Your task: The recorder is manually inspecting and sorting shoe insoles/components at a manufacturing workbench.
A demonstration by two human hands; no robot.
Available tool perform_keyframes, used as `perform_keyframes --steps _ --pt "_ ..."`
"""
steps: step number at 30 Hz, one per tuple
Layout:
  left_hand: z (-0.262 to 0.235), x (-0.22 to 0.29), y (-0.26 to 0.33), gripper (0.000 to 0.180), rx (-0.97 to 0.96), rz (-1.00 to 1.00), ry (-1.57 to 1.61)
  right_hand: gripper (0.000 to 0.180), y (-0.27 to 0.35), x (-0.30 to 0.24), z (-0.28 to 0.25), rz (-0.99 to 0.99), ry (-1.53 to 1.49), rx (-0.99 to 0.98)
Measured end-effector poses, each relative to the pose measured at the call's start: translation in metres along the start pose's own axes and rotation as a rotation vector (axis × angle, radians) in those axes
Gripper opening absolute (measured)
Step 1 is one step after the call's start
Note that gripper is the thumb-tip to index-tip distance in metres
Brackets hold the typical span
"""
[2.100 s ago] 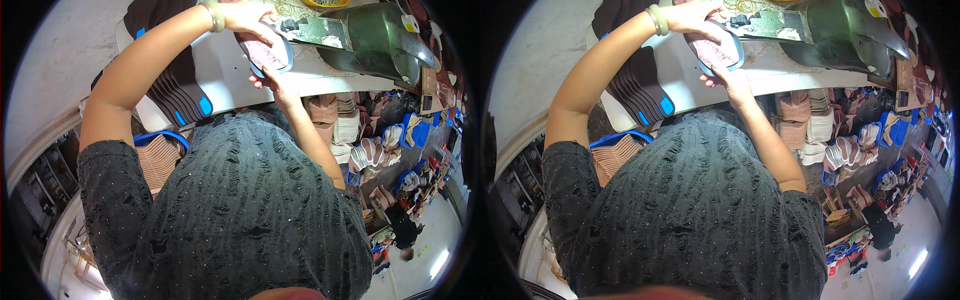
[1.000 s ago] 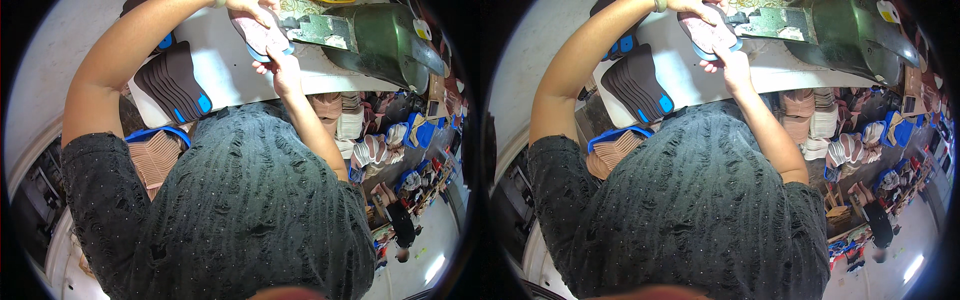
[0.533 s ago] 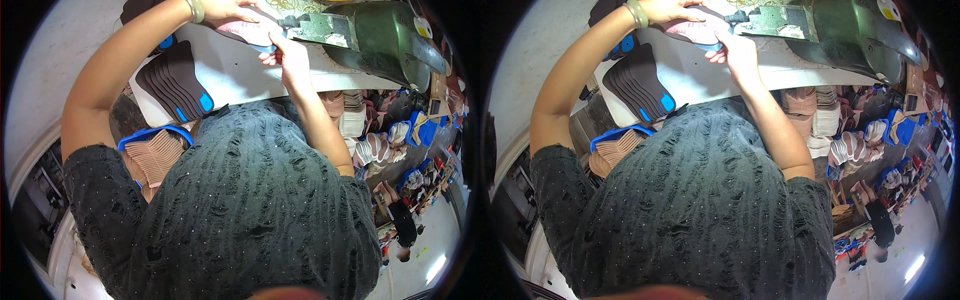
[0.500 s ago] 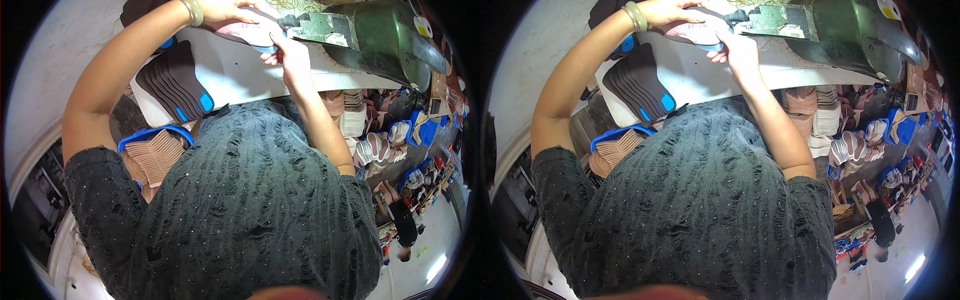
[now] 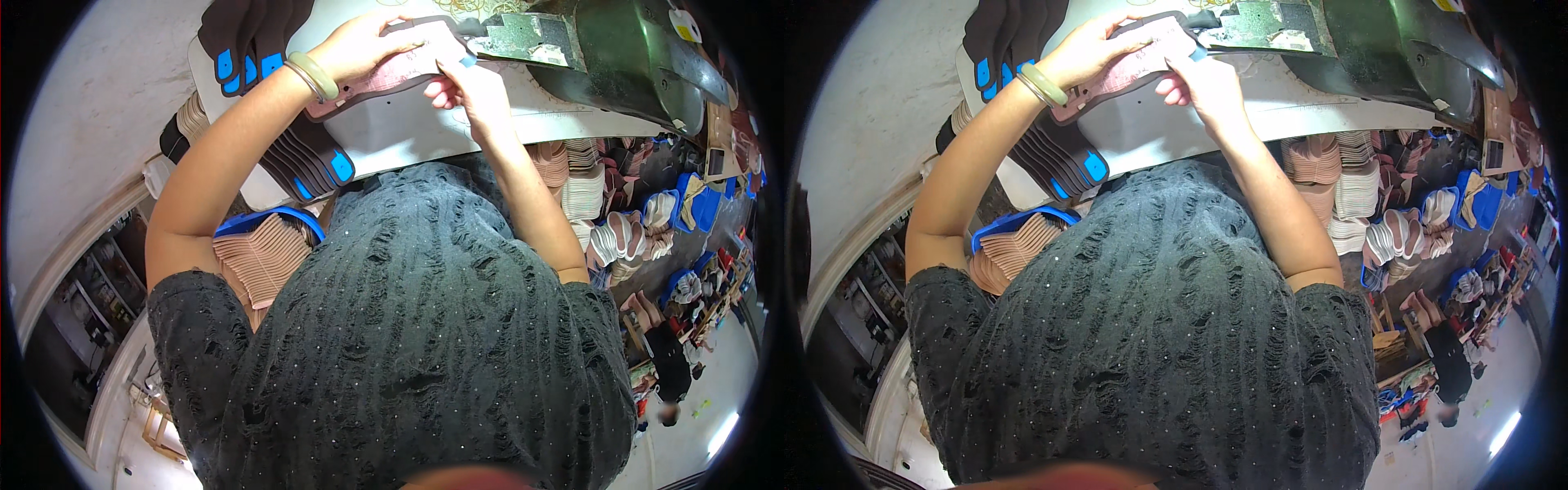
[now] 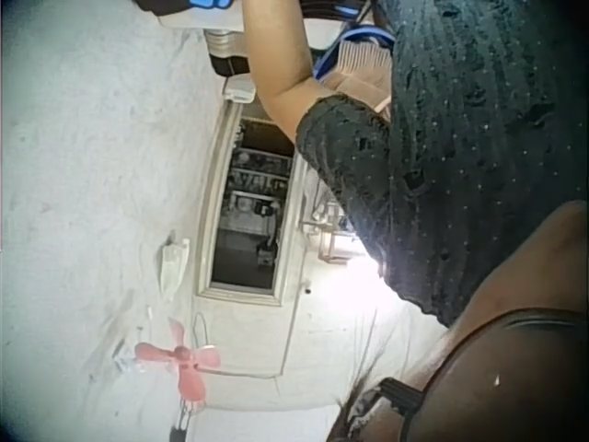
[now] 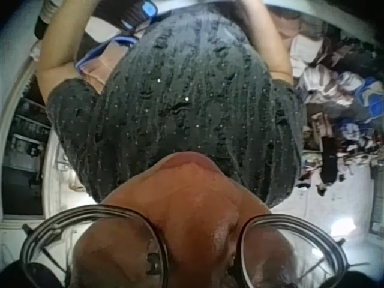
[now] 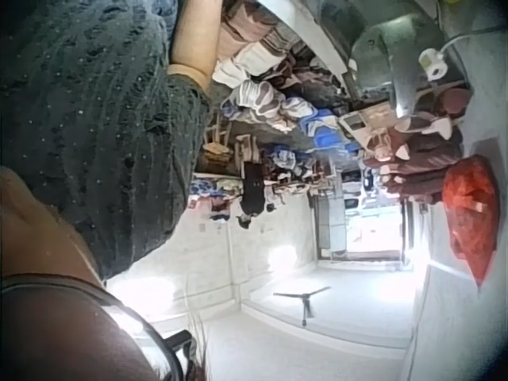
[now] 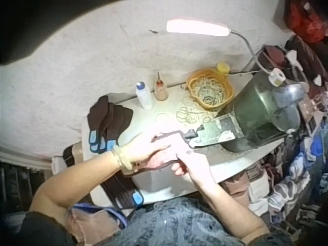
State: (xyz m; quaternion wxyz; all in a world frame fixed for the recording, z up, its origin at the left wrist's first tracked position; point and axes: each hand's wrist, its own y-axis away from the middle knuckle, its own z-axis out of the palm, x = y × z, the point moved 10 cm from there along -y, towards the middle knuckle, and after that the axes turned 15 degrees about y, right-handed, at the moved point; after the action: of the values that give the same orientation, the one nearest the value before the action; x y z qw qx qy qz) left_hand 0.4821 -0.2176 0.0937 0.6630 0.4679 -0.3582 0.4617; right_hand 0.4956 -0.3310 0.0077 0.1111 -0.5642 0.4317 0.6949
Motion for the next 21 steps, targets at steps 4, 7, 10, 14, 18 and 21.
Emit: perform_keyframes --steps 4,7,10,14,18,21 --pt "-0.006 0.003 0.003 0.03 0.08 0.095 0.037 0.027 -0.004 -0.005 0.004 -0.009 -0.019 -0.008" --pt "-0.008 0.008 0.006 0.029 0.13 0.2 -0.047 0.027 -0.006 -0.012 0.002 -0.004 0.011 0.0" --pt "-0.006 0.013 0.012 0.029 0.219 0.251 -0.066 0.028 -0.007 -0.013 0.0 -0.003 0.042 0.009" --pt "-0.011 0.01 0.017 0.032 0.285 0.282 -0.172 0.03 -0.006 -0.008 -0.003 -0.015 0.049 0.021" --pt "-0.018 -0.004 0.024 0.035 0.391 0.334 -0.239 0.029 0.012 -0.002 0.002 -0.095 0.018 0.088" --pt "-0.023 -0.018 0.025 0.034 0.478 0.24 -0.337 0.03 0.038 0.01 0.031 -0.066 0.07 -0.012"
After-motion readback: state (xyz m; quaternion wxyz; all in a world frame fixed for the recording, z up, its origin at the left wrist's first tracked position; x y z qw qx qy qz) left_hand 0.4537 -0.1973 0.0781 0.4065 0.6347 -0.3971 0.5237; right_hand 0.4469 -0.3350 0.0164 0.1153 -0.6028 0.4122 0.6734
